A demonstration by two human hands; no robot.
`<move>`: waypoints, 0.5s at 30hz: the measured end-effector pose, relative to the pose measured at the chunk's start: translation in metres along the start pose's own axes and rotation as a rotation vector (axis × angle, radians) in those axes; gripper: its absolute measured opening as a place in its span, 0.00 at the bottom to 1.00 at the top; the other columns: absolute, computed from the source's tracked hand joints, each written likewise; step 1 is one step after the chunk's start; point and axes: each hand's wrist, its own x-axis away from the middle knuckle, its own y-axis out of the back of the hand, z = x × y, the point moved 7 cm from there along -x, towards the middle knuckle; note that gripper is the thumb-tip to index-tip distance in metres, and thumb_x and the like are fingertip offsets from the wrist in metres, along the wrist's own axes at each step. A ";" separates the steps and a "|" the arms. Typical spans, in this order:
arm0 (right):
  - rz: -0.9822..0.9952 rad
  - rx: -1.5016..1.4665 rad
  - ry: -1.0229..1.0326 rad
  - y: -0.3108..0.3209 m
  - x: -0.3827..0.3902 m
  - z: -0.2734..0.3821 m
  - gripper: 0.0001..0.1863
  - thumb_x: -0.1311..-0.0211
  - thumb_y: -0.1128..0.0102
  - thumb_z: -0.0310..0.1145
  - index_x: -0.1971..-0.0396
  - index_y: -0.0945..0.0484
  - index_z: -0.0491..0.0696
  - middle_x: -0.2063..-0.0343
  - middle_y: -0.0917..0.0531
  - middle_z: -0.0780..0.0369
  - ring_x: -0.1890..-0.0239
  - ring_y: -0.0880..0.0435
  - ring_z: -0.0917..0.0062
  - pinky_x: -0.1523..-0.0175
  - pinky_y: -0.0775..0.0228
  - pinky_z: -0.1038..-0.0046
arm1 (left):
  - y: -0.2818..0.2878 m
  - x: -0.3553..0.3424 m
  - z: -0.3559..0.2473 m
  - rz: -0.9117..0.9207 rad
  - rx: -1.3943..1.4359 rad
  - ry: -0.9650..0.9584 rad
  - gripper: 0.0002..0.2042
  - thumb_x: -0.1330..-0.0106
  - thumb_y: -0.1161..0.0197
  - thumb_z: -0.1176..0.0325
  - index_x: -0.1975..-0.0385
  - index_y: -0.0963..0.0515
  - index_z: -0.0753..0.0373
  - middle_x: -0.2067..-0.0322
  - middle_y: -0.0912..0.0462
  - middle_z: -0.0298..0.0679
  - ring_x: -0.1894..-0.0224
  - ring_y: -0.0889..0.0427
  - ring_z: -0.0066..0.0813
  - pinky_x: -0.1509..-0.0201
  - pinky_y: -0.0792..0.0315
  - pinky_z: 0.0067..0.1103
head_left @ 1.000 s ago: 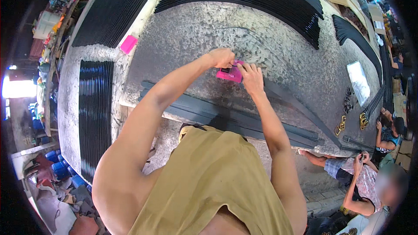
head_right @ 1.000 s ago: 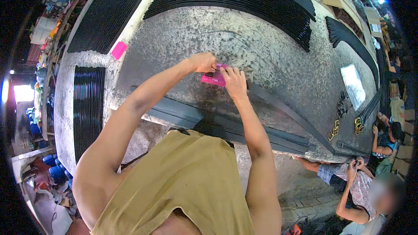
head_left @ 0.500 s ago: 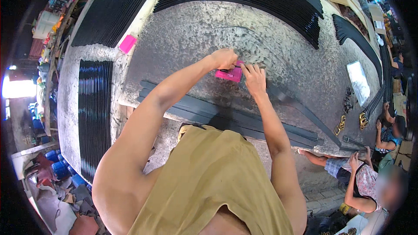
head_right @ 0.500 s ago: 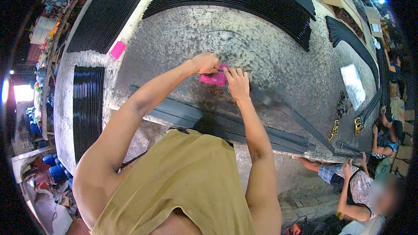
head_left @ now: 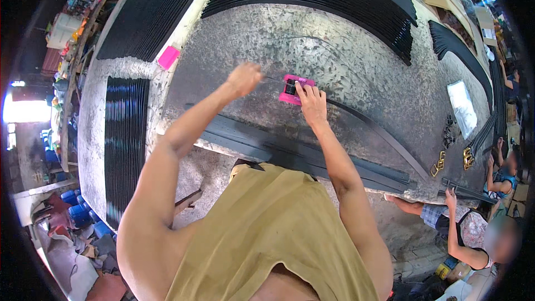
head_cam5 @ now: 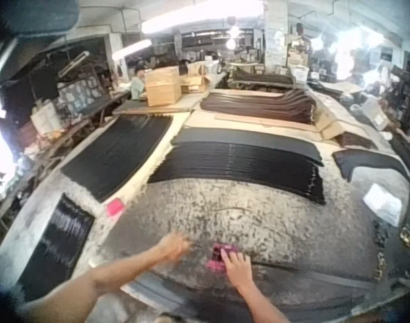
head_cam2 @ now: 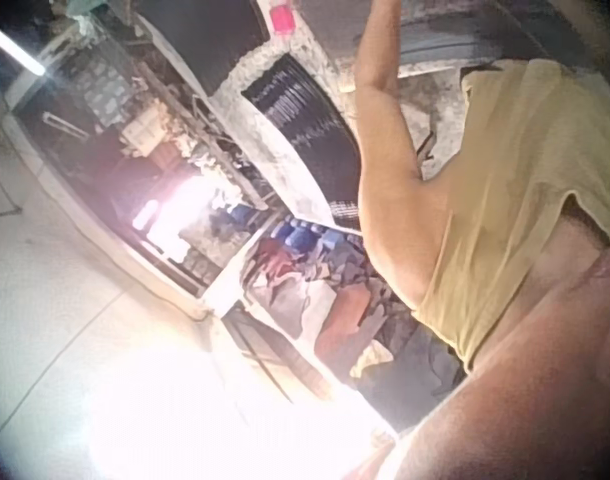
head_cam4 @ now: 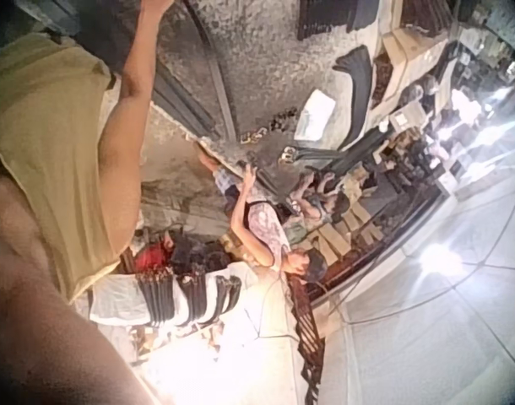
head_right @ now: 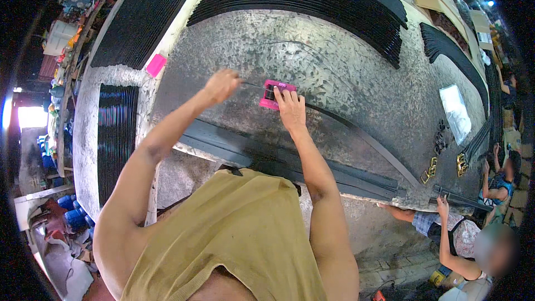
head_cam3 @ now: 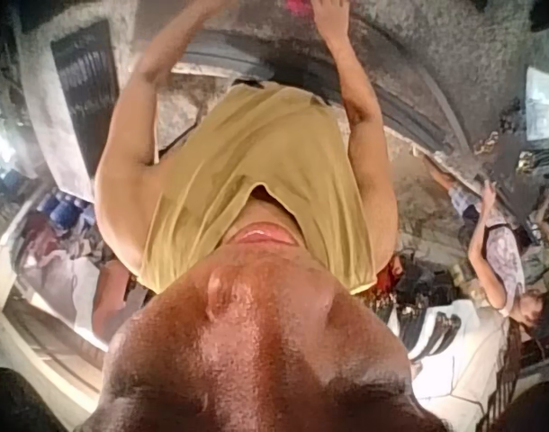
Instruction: Applying ink or adhesive to the edges of leather strips using a small machine.
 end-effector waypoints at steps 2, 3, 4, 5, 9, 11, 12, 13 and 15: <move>-0.004 -0.028 -0.015 -0.003 0.000 0.001 0.30 0.43 0.43 0.27 0.38 0.29 0.56 0.60 0.25 0.66 0.57 0.27 0.72 0.53 0.35 0.66 | 0.008 -0.013 -0.039 -0.145 0.109 -0.027 0.08 0.38 0.43 0.69 0.61 0.19 0.57 0.57 0.20 0.40 0.48 0.21 0.39 0.45 0.27 0.31; -0.004 -0.059 -0.029 -0.002 0.000 0.001 0.30 0.44 0.43 0.26 0.37 0.29 0.56 0.60 0.25 0.65 0.56 0.27 0.72 0.53 0.35 0.66 | 0.007 -0.020 -0.049 -0.149 0.113 -0.028 0.08 0.38 0.43 0.69 0.61 0.19 0.57 0.57 0.20 0.40 0.48 0.21 0.39 0.45 0.27 0.31; 0.000 -0.053 -0.027 -0.003 0.000 0.002 0.30 0.44 0.43 0.26 0.37 0.29 0.56 0.60 0.25 0.65 0.56 0.27 0.72 0.53 0.35 0.66 | 0.006 -0.026 -0.058 -0.138 0.151 -0.040 0.09 0.38 0.43 0.69 0.60 0.19 0.56 0.58 0.20 0.39 0.49 0.21 0.39 0.46 0.27 0.31; 0.003 -0.055 -0.026 -0.003 -0.002 0.002 0.31 0.44 0.43 0.25 0.37 0.30 0.57 0.59 0.25 0.65 0.56 0.26 0.71 0.52 0.35 0.65 | 0.006 -0.028 -0.062 -0.127 0.188 -0.052 0.09 0.37 0.43 0.69 0.59 0.19 0.56 0.58 0.20 0.39 0.50 0.21 0.39 0.47 0.27 0.30; 0.045 -0.042 -0.040 0.001 0.001 0.002 0.34 0.47 0.43 0.22 0.37 0.30 0.57 0.57 0.25 0.65 0.54 0.25 0.71 0.51 0.35 0.64 | 0.003 -0.012 -0.039 -0.224 0.228 -0.068 0.10 0.39 0.42 0.69 0.57 0.21 0.55 0.57 0.21 0.37 0.50 0.21 0.39 0.48 0.27 0.31; 0.035 -0.033 -0.034 0.000 0.002 0.001 0.35 0.48 0.43 0.22 0.37 0.30 0.57 0.57 0.25 0.65 0.53 0.25 0.71 0.51 0.36 0.64 | -0.011 0.003 -0.012 -0.122 0.262 -0.013 0.11 0.39 0.41 0.69 0.57 0.21 0.55 0.57 0.21 0.37 0.50 0.22 0.38 0.47 0.26 0.32; 0.023 -0.028 -0.032 0.000 0.002 0.000 0.36 0.49 0.42 0.21 0.36 0.31 0.57 0.57 0.25 0.65 0.53 0.26 0.71 0.50 0.36 0.64 | -0.012 0.015 0.004 -0.141 0.222 0.020 0.12 0.39 0.43 0.70 0.56 0.21 0.55 0.56 0.21 0.37 0.49 0.22 0.37 0.46 0.27 0.32; 0.026 -0.024 -0.031 0.000 0.003 -0.001 0.36 0.49 0.42 0.21 0.36 0.31 0.57 0.57 0.25 0.65 0.53 0.26 0.71 0.50 0.36 0.64 | -0.013 0.027 0.017 -0.159 0.183 0.051 0.13 0.39 0.45 0.70 0.55 0.21 0.54 0.55 0.21 0.36 0.48 0.23 0.37 0.45 0.27 0.32; 0.046 -0.034 -0.033 -0.002 0.004 -0.004 0.34 0.47 0.41 0.21 0.37 0.30 0.58 0.57 0.25 0.64 0.54 0.26 0.70 0.51 0.36 0.62 | -0.012 0.051 0.046 -0.134 0.173 0.098 0.14 0.39 0.45 0.71 0.54 0.22 0.54 0.54 0.22 0.36 0.48 0.23 0.37 0.46 0.27 0.32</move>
